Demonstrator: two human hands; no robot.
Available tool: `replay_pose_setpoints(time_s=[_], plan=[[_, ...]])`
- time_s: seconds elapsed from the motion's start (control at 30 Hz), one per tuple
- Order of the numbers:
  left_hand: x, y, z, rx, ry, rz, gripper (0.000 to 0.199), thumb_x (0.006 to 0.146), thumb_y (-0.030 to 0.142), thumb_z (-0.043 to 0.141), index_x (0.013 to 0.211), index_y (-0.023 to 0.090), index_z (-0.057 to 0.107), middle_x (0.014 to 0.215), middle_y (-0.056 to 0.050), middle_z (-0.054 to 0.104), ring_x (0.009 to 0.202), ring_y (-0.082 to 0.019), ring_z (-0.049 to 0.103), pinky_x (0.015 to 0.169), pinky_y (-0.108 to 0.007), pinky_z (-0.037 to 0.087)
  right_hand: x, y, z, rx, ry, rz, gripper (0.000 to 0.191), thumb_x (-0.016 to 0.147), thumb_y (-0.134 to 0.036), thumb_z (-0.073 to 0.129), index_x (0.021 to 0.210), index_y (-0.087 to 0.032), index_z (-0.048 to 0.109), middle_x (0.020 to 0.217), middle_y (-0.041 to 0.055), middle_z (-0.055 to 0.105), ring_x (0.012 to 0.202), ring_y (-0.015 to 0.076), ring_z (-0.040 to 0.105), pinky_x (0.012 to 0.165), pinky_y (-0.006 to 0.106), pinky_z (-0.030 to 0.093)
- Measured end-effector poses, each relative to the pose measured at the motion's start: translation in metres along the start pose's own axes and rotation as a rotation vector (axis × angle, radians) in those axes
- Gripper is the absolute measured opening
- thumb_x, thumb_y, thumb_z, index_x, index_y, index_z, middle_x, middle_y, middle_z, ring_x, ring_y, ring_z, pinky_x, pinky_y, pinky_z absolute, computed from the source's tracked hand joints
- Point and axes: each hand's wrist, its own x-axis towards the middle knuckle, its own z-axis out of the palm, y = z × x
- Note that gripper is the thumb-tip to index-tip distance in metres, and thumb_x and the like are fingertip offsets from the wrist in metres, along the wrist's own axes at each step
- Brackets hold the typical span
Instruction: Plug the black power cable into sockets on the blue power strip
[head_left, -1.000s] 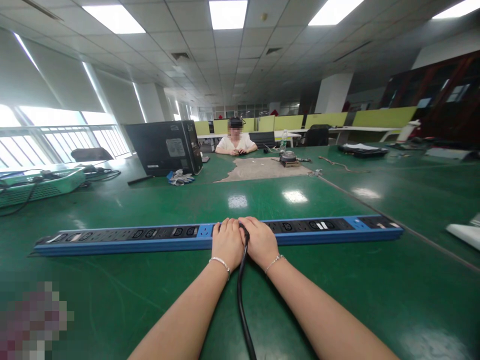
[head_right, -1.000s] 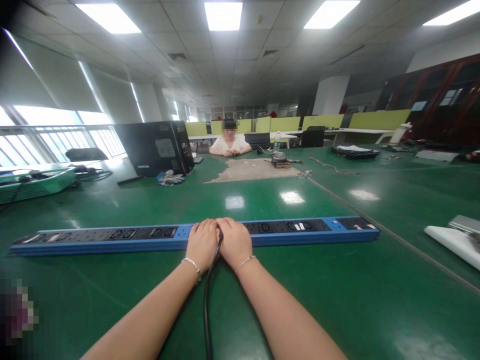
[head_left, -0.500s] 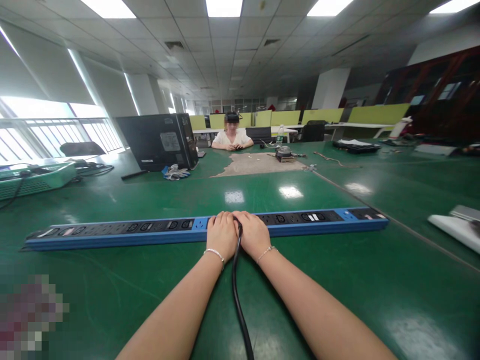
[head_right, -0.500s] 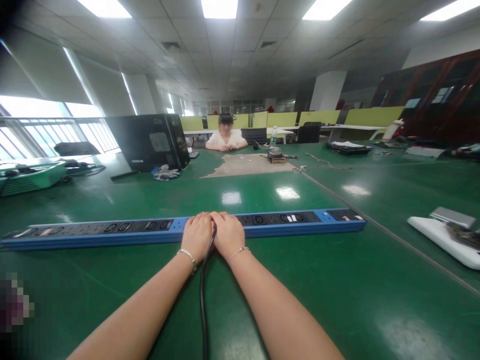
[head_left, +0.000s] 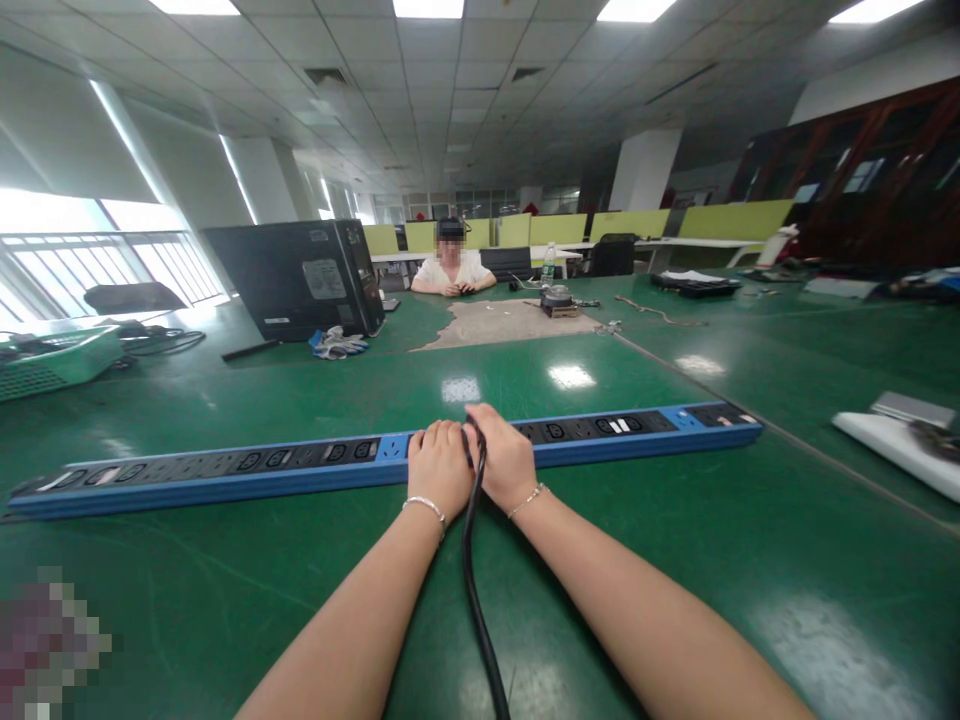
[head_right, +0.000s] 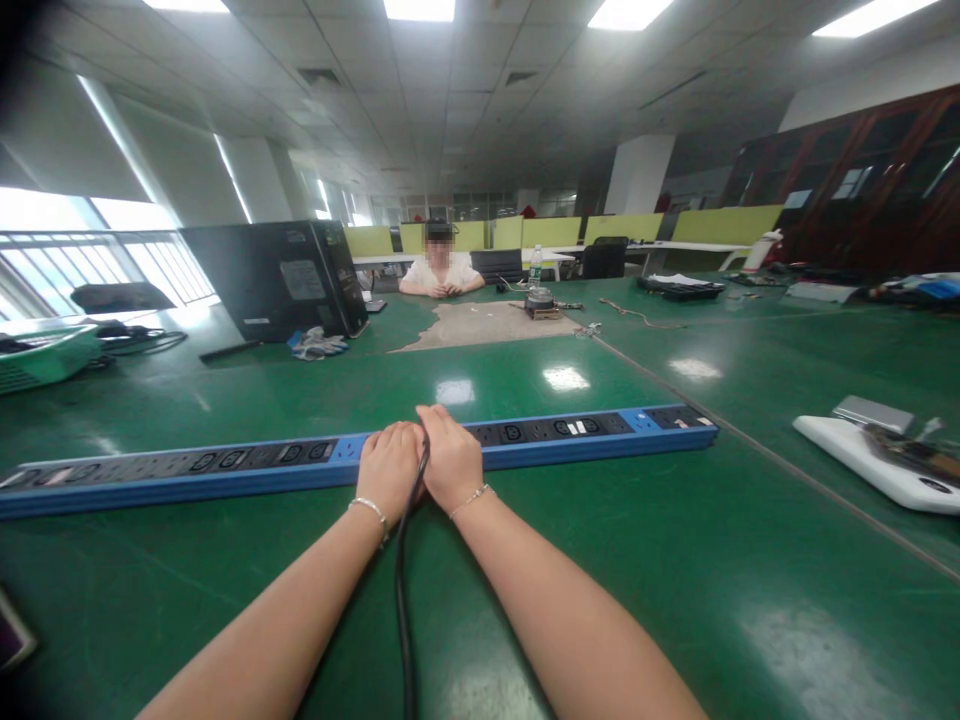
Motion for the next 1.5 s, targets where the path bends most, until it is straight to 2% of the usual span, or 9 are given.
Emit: replay_pose_setpoints(time_s=[0.07,0.13,0.23,0.37,0.5,0.9,1.23,1.4,1.5], plan=[[0.000,0.000,0.000,-0.006,-0.014,0.009,0.035,0.083,0.028,0.043,0.113,0.011,0.051,0.114,-0.014,0.059,0.114,-0.026,0.047,0.096,-0.041,0.032,0.012,-0.007,-0.011,0.070,0.113,0.038,0.035,0.091,-0.028,0.034,0.117,-0.017,0.054,0.117,0.0085,0.060,0.107,0.0154,0.055,0.094,0.028,0.042],[-0.001,-0.001,0.001,-0.017,-0.018,0.010,0.044,0.080,0.039,0.049,0.114,0.011,0.050,0.116,-0.015,0.058,0.115,-0.027,0.047,0.097,-0.042,0.031,0.021,-0.002,-0.024,0.113,0.148,0.073,0.034,0.090,-0.030,0.037,0.115,-0.019,0.056,0.114,0.0066,0.062,0.102,0.0157,0.058,0.092,0.028,0.044],[-0.001,-0.002,0.004,-0.028,-0.002,-0.005,0.060,0.074,0.057,0.052,0.113,0.012,0.050,0.116,-0.015,0.058,0.114,-0.028,0.047,0.098,-0.043,0.030,0.021,0.037,-0.045,0.152,0.112,0.194,0.033,0.086,-0.034,0.043,0.109,-0.020,0.061,0.102,0.0055,0.067,0.090,0.0168,0.063,0.085,0.029,0.048],[-0.001,-0.003,0.007,-0.026,0.009,0.002,0.066,0.072,0.062,0.052,0.114,0.012,0.050,0.116,-0.015,0.057,0.113,-0.029,0.047,0.097,-0.043,0.030,0.001,0.104,-0.078,0.179,0.172,0.378,0.034,0.082,-0.040,0.047,0.102,-0.018,0.065,0.099,0.0069,0.068,0.090,0.0195,0.063,0.084,0.034,0.048],[-0.001,-0.004,0.008,-0.022,0.007,0.005,0.065,0.073,0.062,0.051,0.115,0.012,0.050,0.117,-0.015,0.057,0.114,-0.028,0.046,0.098,-0.043,0.030,-0.019,0.132,-0.096,0.180,0.071,0.421,0.036,0.083,-0.043,0.045,0.101,-0.020,0.065,0.100,0.0057,0.069,0.094,0.0199,0.062,0.087,0.036,0.046],[-0.001,-0.003,0.007,-0.027,0.003,0.002,0.064,0.073,0.061,0.051,0.115,0.012,0.050,0.117,-0.015,0.057,0.115,-0.028,0.046,0.098,-0.043,0.030,-0.025,0.134,-0.091,0.082,-0.040,0.380,0.036,0.084,-0.041,0.044,0.108,-0.021,0.063,0.085,0.0037,0.070,0.082,0.0187,0.065,0.080,0.032,0.048],[-0.001,-0.002,0.006,-0.020,-0.002,-0.004,0.064,0.073,0.061,0.051,0.115,0.013,0.051,0.118,-0.016,0.057,0.115,-0.029,0.046,0.098,-0.043,0.030,-0.026,0.129,-0.092,-0.082,-0.109,0.339,0.033,0.085,-0.037,0.043,0.107,-0.024,0.064,0.088,0.0037,0.071,0.082,0.0197,0.065,0.074,0.031,0.050],[-0.001,-0.003,0.006,-0.015,-0.002,0.000,0.064,0.073,0.061,0.051,0.115,0.013,0.050,0.118,-0.016,0.057,0.115,-0.029,0.046,0.098,-0.043,0.029,-0.027,0.123,-0.090,-0.172,-0.144,0.183,0.031,0.085,-0.031,0.042,0.106,-0.024,0.063,0.103,0.0038,0.068,0.091,0.0197,0.064,0.087,0.035,0.047],[-0.001,-0.002,0.006,-0.015,-0.007,0.002,0.063,0.074,0.060,0.051,0.115,0.013,0.050,0.118,-0.016,0.057,0.115,-0.029,0.046,0.099,-0.043,0.029,-0.029,0.123,-0.086,-0.194,-0.115,0.180,0.029,0.085,-0.029,0.042,0.106,-0.024,0.063,0.105,0.0030,0.067,0.095,0.0188,0.063,0.092,0.037,0.044]])
